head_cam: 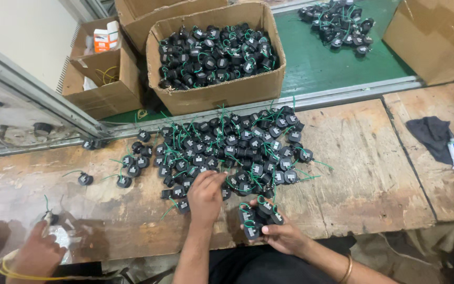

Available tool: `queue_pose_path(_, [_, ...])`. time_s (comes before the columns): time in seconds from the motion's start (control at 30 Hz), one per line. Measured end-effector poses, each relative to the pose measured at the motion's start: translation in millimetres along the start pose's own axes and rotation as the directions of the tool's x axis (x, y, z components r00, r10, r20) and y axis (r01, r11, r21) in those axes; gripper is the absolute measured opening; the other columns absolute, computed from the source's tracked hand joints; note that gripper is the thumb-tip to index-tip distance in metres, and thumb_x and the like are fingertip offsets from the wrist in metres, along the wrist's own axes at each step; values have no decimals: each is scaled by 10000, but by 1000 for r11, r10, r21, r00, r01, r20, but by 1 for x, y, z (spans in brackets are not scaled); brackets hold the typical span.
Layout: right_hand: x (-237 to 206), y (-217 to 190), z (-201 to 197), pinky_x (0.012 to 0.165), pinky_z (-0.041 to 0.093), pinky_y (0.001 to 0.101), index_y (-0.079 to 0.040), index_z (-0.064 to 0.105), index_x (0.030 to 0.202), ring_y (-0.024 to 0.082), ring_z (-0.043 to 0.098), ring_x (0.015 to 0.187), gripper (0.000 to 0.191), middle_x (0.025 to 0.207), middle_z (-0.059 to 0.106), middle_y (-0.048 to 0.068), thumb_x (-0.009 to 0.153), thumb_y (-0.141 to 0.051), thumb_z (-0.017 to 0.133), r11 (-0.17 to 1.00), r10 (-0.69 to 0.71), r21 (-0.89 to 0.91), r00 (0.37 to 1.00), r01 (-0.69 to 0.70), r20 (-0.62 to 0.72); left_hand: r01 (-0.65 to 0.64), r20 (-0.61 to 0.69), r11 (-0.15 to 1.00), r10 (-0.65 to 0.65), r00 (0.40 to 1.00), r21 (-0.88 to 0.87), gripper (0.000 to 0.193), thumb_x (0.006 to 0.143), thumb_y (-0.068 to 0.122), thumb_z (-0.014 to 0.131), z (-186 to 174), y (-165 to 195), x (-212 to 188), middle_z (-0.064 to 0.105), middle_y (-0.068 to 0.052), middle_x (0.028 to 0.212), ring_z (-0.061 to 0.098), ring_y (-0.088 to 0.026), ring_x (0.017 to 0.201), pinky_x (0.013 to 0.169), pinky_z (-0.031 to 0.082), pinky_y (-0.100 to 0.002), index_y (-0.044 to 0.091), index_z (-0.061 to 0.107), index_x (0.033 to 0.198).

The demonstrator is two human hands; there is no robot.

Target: The person gathers black power plugs with green cords from the workbench, wraps and bundles the cords together by hand, and places the finished bundles into a cardboard box on the bench. They repeatedly pick up plugs one at a time, form bundles, and set them aside as they work along the bench.

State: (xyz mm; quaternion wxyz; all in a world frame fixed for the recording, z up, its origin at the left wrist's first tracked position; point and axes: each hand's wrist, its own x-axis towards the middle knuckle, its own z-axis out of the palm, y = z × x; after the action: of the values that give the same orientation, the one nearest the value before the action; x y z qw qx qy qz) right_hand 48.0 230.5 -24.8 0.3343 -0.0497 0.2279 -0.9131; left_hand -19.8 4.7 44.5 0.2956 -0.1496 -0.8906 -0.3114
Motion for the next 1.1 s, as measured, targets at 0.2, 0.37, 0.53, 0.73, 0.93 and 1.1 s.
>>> queue_pose_path(0.2, [2,-4,8,976,576,516,-113,340,1537,351,612,1265,800,1471,496,143,858,-73,760,997,13,-70,999,-16,-48,-86,73,996,84,994,31,436,695,-100,627,-9,-10,-3,748,-80,1087,672,-301,1121,945,549,-415,91,786,1054])
queue_pose_path(0.37, [3,-3,10,998,558,497,-99,315,1561,332,597,1294,813,1486,500,124,897,-165,780,997,-6,-74,1000,8,21,-15,35,1000,15,999,-20,198,758,-36,733,-5,-7,0,772,-54,1073,686,-280,1081,889,544,-395,79,753,918])
queue_pose_path(0.53, [3,-2,12,1012,548,518,-143,263,1580,297,582,1292,860,1467,482,82,894,-205,777,997,-6,-73,1000,7,9,98,-213,925,-186,959,-366,200,924,-113,590,1,-7,-13,759,-106,1094,736,-231,1040,922,587,-335,14,665,1060])
queue_pose_path(0.73, [5,-1,14,1064,528,519,-204,164,1610,249,526,1338,964,1508,451,37,871,-232,783,994,-15,-110,1000,18,22,237,12,671,-322,947,-703,148,954,-93,610,1,35,-52,781,-125,1053,762,-216,936,799,607,-324,11,644,1053])
queue_pose_path(0.93, [5,1,14,1055,497,509,-160,179,1641,262,520,1309,970,1459,471,95,888,-121,790,985,4,-171,1000,-7,-13,33,17,906,-29,999,-421,194,833,-118,650,-13,60,-44,776,-85,1026,746,-289,955,829,605,-377,17,674,970])
queue_pose_path(1.1, [5,1,16,1036,509,504,-117,212,1585,231,528,1311,936,1426,483,75,844,-60,781,983,-42,-179,999,40,-10,-137,-19,928,139,990,-345,221,784,-83,715,-28,64,-44,763,-123,1075,713,-311,980,854,587,-404,11,683,981])
